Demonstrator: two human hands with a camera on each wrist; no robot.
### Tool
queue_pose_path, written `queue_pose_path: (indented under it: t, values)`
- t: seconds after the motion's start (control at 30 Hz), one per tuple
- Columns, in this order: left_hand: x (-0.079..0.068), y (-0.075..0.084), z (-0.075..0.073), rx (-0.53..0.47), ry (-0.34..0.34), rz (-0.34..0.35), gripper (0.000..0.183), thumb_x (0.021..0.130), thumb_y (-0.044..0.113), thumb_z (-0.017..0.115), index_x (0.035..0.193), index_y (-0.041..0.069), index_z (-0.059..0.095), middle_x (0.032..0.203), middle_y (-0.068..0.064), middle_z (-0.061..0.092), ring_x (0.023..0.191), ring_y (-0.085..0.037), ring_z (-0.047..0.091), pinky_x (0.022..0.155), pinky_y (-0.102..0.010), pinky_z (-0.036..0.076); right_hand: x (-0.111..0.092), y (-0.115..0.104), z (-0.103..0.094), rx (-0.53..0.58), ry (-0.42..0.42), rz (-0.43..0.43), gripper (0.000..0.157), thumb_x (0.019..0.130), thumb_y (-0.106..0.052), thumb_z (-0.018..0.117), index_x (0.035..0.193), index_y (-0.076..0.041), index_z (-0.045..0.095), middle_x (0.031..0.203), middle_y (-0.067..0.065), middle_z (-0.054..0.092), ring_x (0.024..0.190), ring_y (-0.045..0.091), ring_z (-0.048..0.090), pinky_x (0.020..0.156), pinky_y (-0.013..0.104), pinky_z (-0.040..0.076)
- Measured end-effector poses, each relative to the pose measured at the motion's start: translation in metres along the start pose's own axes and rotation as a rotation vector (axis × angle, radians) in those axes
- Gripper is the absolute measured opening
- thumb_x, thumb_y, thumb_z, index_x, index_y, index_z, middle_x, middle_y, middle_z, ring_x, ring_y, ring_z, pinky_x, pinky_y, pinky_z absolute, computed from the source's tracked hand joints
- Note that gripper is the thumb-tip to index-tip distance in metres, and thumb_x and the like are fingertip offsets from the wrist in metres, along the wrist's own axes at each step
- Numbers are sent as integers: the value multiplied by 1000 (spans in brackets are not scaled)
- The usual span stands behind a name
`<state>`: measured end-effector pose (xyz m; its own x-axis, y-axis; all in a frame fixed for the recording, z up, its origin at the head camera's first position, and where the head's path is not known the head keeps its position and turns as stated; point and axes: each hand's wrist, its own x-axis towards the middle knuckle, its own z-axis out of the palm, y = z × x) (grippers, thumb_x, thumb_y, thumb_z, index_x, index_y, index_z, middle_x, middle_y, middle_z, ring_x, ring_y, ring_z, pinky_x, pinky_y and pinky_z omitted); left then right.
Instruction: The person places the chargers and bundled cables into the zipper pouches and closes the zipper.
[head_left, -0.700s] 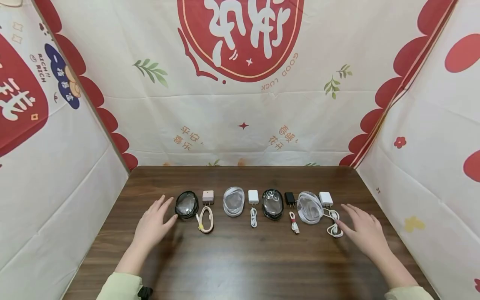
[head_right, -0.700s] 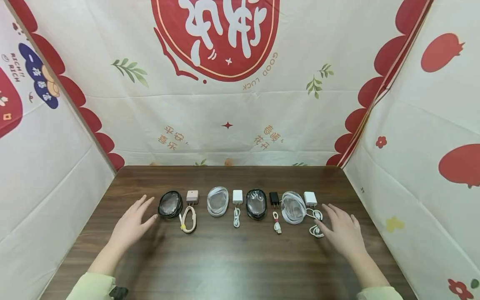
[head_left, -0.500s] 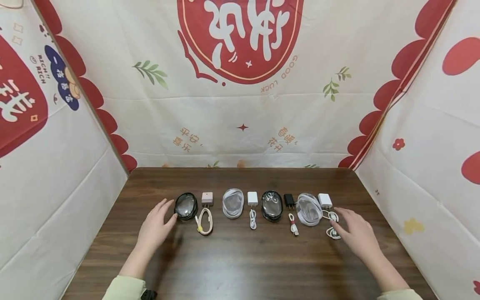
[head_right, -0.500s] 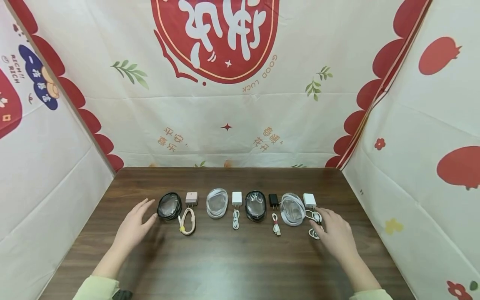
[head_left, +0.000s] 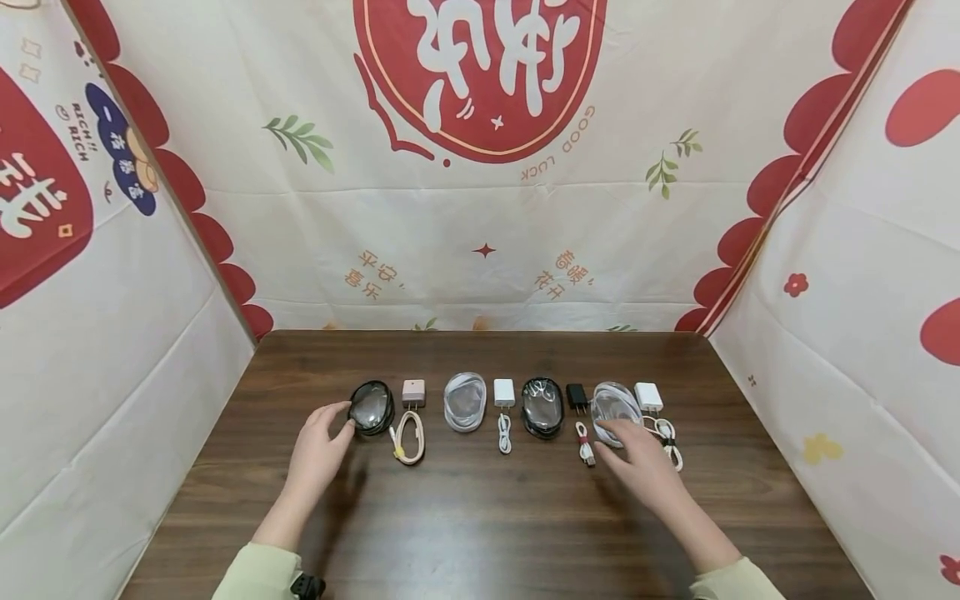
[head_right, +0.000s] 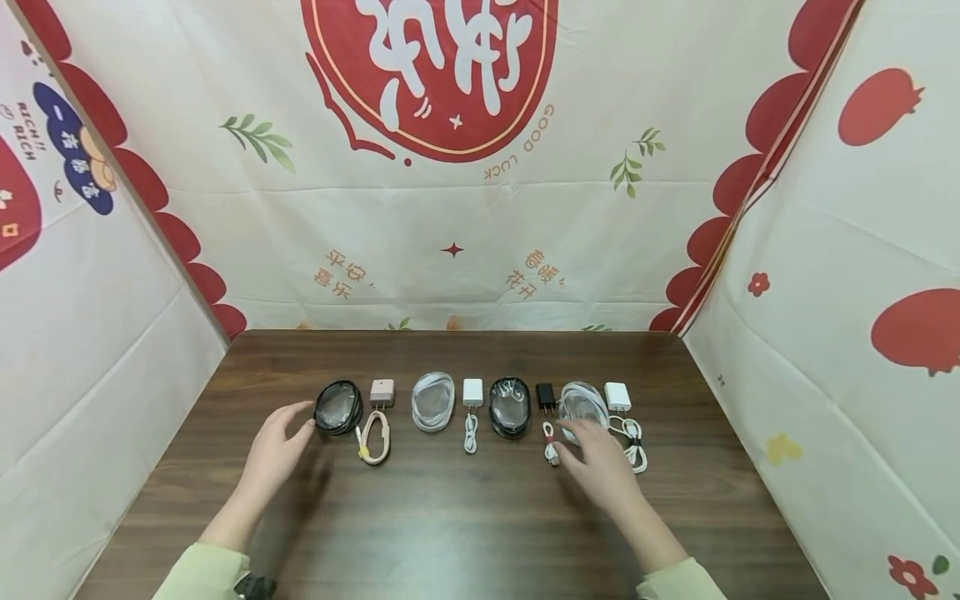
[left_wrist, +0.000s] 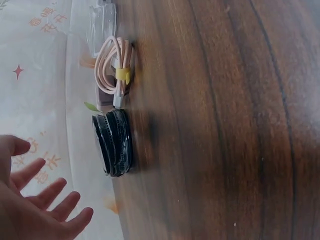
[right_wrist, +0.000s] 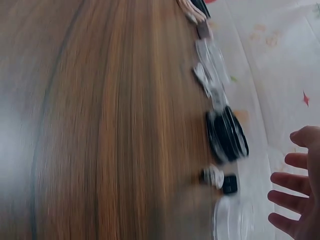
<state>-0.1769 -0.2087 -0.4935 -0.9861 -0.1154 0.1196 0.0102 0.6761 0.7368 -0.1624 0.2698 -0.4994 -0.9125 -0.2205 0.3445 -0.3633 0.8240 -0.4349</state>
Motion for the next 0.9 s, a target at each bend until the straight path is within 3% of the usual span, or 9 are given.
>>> queue_pose_path:
  t: [0.17, 0.37, 0.57, 0.9]
  values:
    - [0, -3, 2, -42, 0, -74, 40, 98, 19, 56, 134, 3, 56, 140, -21, 46, 134, -38, 37, 108, -54, 29, 8, -19, 18, 24, -30, -43, 31, 89, -17, 69, 117, -3, 67, 113, 13, 66, 107, 33, 60, 93, 52, 45]
    - [3, -11, 6, -32, -7, -75, 40, 95, 16, 59, 132, 1, 57, 136, -25, 47, 125, -41, 45, 101, -56, 36, 20, -48, 42, 65, -110, -65, 31, 90, -20, 69, 118, -7, 68, 114, 7, 67, 110, 28, 60, 96, 48, 44]
    - [5, -18, 9, 30, -19, -21, 37, 90, 13, 66, 124, -1, 62, 129, -26, 51, 116, -41, 52, 95, -55, 41, 32, -74, 58, 103, -197, -74, 30, 92, -21, 67, 119, -8, 68, 118, 6, 66, 118, 29, 56, 101, 47, 40]
    - [9, -17, 16, 161, -15, 127, 34, 79, 8, 79, 109, -3, 67, 117, -24, 57, 113, -39, 54, 96, -52, 42, 52, -104, 85, 118, -293, -204, 27, 94, -22, 63, 117, -8, 69, 114, 4, 67, 112, 24, 59, 97, 43, 44]
